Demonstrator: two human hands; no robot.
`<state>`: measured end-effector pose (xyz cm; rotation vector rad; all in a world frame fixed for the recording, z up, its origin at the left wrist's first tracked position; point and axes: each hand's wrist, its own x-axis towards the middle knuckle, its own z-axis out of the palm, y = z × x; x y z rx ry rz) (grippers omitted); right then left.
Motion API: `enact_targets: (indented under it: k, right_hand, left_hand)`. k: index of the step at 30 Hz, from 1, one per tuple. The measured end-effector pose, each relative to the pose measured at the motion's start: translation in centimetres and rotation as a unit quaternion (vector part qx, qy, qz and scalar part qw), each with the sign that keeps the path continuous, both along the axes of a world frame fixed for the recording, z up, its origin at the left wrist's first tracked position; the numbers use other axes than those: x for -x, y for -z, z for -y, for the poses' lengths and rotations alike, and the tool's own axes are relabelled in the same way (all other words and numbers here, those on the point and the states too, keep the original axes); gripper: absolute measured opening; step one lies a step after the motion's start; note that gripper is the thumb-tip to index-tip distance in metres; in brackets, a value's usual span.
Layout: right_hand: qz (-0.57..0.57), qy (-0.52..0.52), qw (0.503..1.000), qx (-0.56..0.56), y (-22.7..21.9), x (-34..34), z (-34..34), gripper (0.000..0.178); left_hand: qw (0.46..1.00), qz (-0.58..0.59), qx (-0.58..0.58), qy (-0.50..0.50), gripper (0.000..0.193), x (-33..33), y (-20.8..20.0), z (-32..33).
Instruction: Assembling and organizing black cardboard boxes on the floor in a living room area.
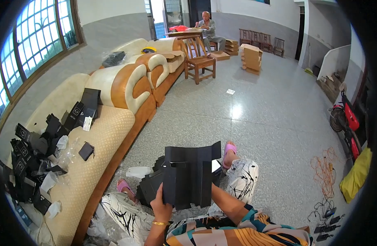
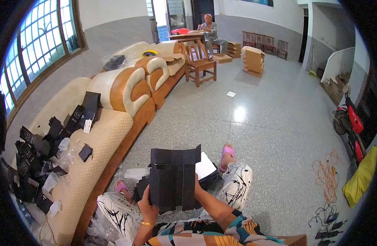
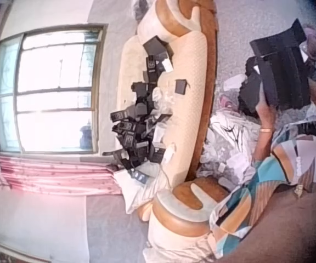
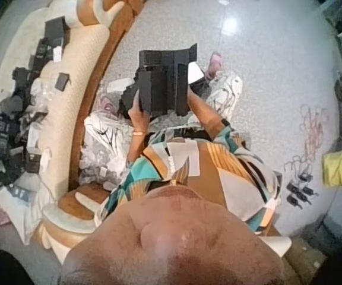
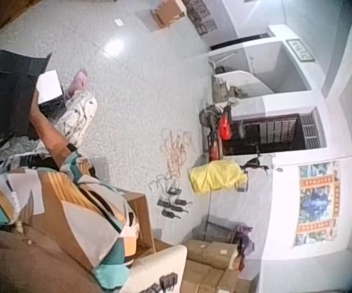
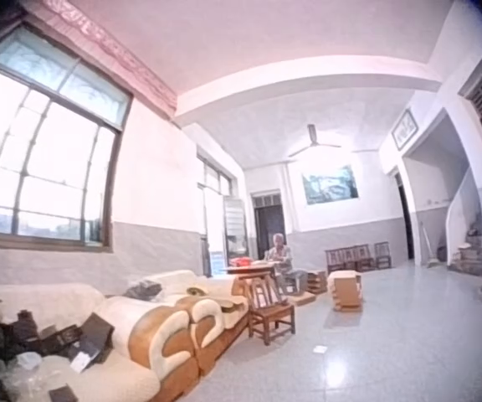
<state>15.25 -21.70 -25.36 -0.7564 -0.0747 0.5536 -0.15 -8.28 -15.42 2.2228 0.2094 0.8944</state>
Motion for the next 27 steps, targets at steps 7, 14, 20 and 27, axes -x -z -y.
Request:
enact_targets:
  k: [7, 14, 20, 27]
  right_hand:
    - [0.309, 0.087, 0.832, 0.453, -3.0, 0.6, -0.9, 0.053]
    - [0.115, -0.138, 0.982, 0.059, -13.4, 3.8, -0.5, 0.078]
    - [0.136, -0.077, 0.985, 0.078, -14.5, 4.5, -0.8, 0.075]
    - [0.111, -0.026, 0.988, 0.102, -13.8, 3.7, -0.5, 0.059]
  left_hand:
    - [0.993, 0.018, 0.101, -0.054, 0.042, -0.3, 2.0, -3.7]
    - [0.993, -0.002, 0.010, -0.118, 0.050, 0.0, 0.3, -3.8]
    - [0.989, 0.023, -0.106, -0.104, 0.065, -0.2, 0.7, -3.6]
    - [0.994, 0.010, -0.094, -0.058, 0.063, -0.1, 1.2, -3.2]
